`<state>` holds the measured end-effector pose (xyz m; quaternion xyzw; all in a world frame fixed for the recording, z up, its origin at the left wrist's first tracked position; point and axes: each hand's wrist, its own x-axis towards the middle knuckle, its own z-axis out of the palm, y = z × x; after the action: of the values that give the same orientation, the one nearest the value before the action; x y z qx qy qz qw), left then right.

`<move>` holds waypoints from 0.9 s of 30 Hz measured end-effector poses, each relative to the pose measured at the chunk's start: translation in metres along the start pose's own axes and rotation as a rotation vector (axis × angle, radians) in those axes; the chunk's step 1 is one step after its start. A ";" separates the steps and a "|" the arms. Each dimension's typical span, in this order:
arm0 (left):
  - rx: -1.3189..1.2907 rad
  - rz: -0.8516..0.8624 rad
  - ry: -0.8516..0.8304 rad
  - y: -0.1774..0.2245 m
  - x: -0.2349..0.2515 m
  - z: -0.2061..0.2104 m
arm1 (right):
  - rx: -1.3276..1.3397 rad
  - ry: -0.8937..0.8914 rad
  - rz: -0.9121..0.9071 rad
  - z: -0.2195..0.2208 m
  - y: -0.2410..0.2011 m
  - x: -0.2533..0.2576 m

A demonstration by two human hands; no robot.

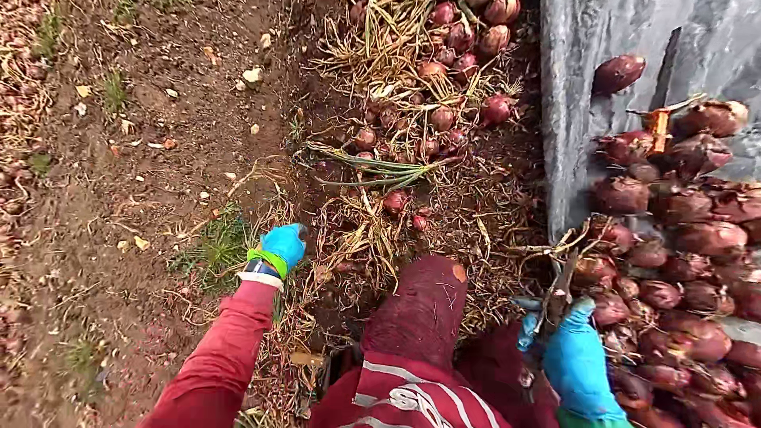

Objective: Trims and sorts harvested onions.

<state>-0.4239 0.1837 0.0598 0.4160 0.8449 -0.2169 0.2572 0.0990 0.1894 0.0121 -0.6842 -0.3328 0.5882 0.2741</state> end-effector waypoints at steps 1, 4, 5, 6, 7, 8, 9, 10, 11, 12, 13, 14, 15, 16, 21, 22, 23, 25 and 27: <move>0.020 0.101 -0.141 0.022 -0.005 0.038 | -0.036 -0.038 0.030 0.011 0.006 0.004; 0.181 0.293 -0.360 0.071 0.006 0.131 | -0.072 -0.152 0.080 0.039 0.005 -0.005; 0.238 0.323 -0.384 0.079 0.018 0.150 | -0.081 -0.171 0.094 0.046 0.000 -0.008; 0.295 0.352 -0.394 0.084 0.031 0.163 | -0.090 -0.186 0.106 0.050 -0.004 -0.011; 0.356 0.379 -0.402 0.088 0.043 0.168 | -0.090 -0.210 0.122 0.050 -0.007 -0.013; 0.384 0.390 -0.403 0.090 0.049 0.168 | -0.091 -0.221 0.144 0.049 -0.007 -0.016; 0.387 0.380 -0.406 0.093 0.052 0.162 | -0.090 -0.217 0.160 0.048 -0.008 -0.019; 0.374 0.355 -0.406 0.097 0.051 0.151 | -0.087 -0.200 0.169 0.046 -0.008 -0.022; 0.409 0.355 -0.430 0.104 0.048 0.132 | -0.071 -0.180 0.168 0.044 -0.009 -0.024; 0.463 0.380 -0.460 0.112 0.044 0.109 | -0.057 -0.165 0.152 0.041 -0.009 -0.025; 0.491 0.424 -0.477 0.119 0.041 0.087 | -0.030 -0.152 0.142 0.039 -0.007 -0.027; 0.482 0.492 -0.469 0.125 0.038 0.068 | 0.003 -0.139 0.136 0.036 -0.005 -0.030; 0.436 0.565 -0.441 0.132 0.035 0.049 | 0.042 -0.129 0.134 0.035 -0.005 -0.030; 0.353 0.617 -0.399 0.141 0.027 0.028 | 0.081 -0.126 0.146 0.036 -0.007 -0.031; -0.106 0.880 -0.138 0.181 -0.074 -0.051 | 0.152 -0.389 -0.039 0.058 -0.027 -0.047; -0.126 0.944 -0.127 0.186 -0.092 -0.056 | 0.140 -0.442 -0.149 0.063 -0.038 -0.050; -0.118 1.006 -0.124 0.191 -0.107 -0.058 | 0.141 -0.441 -0.257 0.069 -0.050 -0.053; -0.050 1.083 -0.153 0.193 -0.135 -0.060 | 0.112 -0.354 -0.397 0.073 -0.065 -0.065; 0.053 1.093 -0.131 0.191 -0.148 -0.069 | 0.012 -0.295 -0.429 0.065 -0.078 -0.074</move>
<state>-0.2090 0.2430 0.1745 0.7860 0.4824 -0.0984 0.3739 0.0176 0.1799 0.1078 -0.5031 -0.5034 0.6120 0.3449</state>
